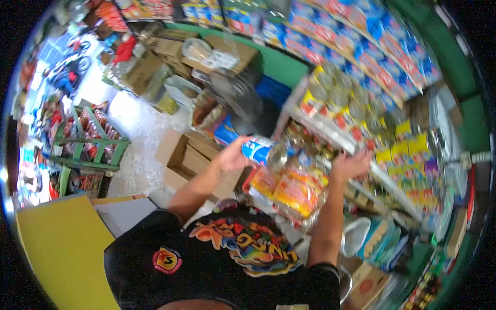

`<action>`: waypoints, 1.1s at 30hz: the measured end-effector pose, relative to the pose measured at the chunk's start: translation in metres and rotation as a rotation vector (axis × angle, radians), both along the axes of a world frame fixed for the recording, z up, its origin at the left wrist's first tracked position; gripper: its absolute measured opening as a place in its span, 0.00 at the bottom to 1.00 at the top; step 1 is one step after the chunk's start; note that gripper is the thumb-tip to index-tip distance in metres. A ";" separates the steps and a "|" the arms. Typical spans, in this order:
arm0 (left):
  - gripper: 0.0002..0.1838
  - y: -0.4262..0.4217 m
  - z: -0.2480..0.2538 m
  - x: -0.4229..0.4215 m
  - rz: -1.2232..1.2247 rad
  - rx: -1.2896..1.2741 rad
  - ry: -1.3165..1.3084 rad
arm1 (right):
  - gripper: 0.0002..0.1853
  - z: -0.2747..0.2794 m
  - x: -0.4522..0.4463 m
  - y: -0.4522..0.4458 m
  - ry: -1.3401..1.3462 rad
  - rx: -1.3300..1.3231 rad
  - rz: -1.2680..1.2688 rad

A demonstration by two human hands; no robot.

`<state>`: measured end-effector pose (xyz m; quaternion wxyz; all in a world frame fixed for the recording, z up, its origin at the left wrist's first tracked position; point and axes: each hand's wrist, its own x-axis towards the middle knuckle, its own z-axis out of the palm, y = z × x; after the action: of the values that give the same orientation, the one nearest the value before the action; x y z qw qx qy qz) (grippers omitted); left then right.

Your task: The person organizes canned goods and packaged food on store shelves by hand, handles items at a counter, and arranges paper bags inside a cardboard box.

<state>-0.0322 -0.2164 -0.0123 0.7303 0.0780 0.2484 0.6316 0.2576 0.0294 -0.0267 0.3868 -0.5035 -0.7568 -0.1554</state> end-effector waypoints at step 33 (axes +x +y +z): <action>0.14 0.024 0.157 -0.096 0.713 0.207 0.245 | 0.32 -0.018 -0.002 0.008 -0.049 0.233 -0.016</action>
<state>-0.1282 -0.1920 0.1446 0.4183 0.1349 0.2800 0.8535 0.2554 0.0377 -0.0444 0.4227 -0.4570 -0.7390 -0.2575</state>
